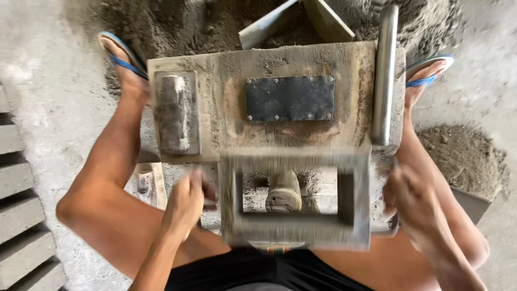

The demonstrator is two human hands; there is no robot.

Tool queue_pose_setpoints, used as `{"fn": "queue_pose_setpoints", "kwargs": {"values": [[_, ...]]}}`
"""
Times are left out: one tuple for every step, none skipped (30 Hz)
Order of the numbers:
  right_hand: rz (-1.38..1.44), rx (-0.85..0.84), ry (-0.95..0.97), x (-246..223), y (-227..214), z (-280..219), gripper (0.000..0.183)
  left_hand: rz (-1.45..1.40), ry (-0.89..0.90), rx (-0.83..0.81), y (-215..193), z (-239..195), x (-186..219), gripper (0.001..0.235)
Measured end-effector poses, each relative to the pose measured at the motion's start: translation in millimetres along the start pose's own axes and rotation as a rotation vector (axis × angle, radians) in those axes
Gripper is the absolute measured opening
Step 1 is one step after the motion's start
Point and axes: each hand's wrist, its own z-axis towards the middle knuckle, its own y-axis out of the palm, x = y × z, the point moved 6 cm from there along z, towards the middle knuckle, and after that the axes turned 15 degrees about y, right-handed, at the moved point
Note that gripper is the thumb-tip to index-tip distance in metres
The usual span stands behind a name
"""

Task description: The person fills a rectangular metal mold with wet concrete using a trowel, levels the surface, and then flips the mold to release the formed brick onto a stack. They repeat this process, using a flat tool to scrape excess material from the mold's edges.

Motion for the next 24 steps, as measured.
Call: {"fn": "queue_pose_setpoints", "kwargs": {"values": [[0.048,0.015,-0.158,-39,2,-15,0.022,-0.152,0.082,0.154,-7,10,13,0.053],[0.098,0.032,-0.316,-78,3,-32,0.056,-0.306,0.164,0.308,-15,19,25,0.066],[0.099,0.041,-0.339,-74,5,-2,0.056,-0.317,0.184,0.319,-20,27,38,0.066],[0.226,0.098,-0.328,-69,1,29,0.033,-0.281,0.359,0.381,-30,36,61,0.047],[0.354,0.149,-0.315,-65,-2,62,0.031,-0.241,0.531,0.444,-40,42,83,0.043],[0.356,0.154,-0.337,-73,-2,79,0.031,-0.249,0.547,0.457,-39,63,85,0.043],[0.275,0.263,-0.429,-82,-5,91,0.028,-0.24,0.526,0.49,-40,84,85,0.044],[0.192,0.372,-0.519,-94,-7,104,0.027,-0.232,0.506,0.522,-41,108,87,0.046],[0.199,0.375,-0.533,-99,-5,103,0.027,-0.234,0.517,0.532,-41,111,89,0.046],[0.108,0.46,-0.574,-108,-3,101,0.028,-0.211,0.489,0.503,-38,118,91,0.048],[0.013,0.548,-0.609,-116,-4,101,0.036,-0.19,0.46,0.47,-33,126,94,0.051],[0.018,0.556,-0.619,-122,-9,106,0.036,-0.194,0.471,0.475,-38,125,105,0.051],[-0.024,0.512,-0.512,-120,-10,117,0.03,-0.149,0.437,0.451,-40,124,110,0.046],[-0.065,0.467,-0.406,-118,-10,128,0.031,-0.104,0.402,0.426,-41,123,114,0.041],[-0.07,0.461,-0.402,-118,-14,133,0.031,-0.104,0.394,0.425,-45,127,107,0.041],[-0.186,0.405,-0.293,-114,-14,144,0.038,-0.093,0.4,0.348,-45,133,103,0.045],[-0.286,0.362,-0.189,-115,-16,158,0.047,-0.078,0.424,0.275,-49,146,106,0.05],[-0.276,0.368,-0.192,-127,-23,167,0.047,-0.073,0.435,0.276,-64,149,133,0.05],[-0.302,0.438,-0.326,-146,-30,171,0.035,0.018,0.519,0.279,-77,149,164,0.046],[-0.328,0.508,-0.459,-164,-37,175,0.029,0.111,0.603,0.282,-90,148,194,0.043],[-0.326,0.507,-0.451,-197,-26,168,0.029,0.116,0.602,0.275,-83,173,213,0.043],[-0.324,0.413,-0.456,-231,-10,162,0.025,0.263,0.624,0.199,-70,198,234,0.041],[-0.313,0.332,-0.467,-270,2,159,0.021,0.413,0.659,0.127,-59,226,262,0.039],[-0.301,0.345,-0.464,-275,11,194,0.021,0.421,0.673,0.125,-45,255,269,0.039]]}}
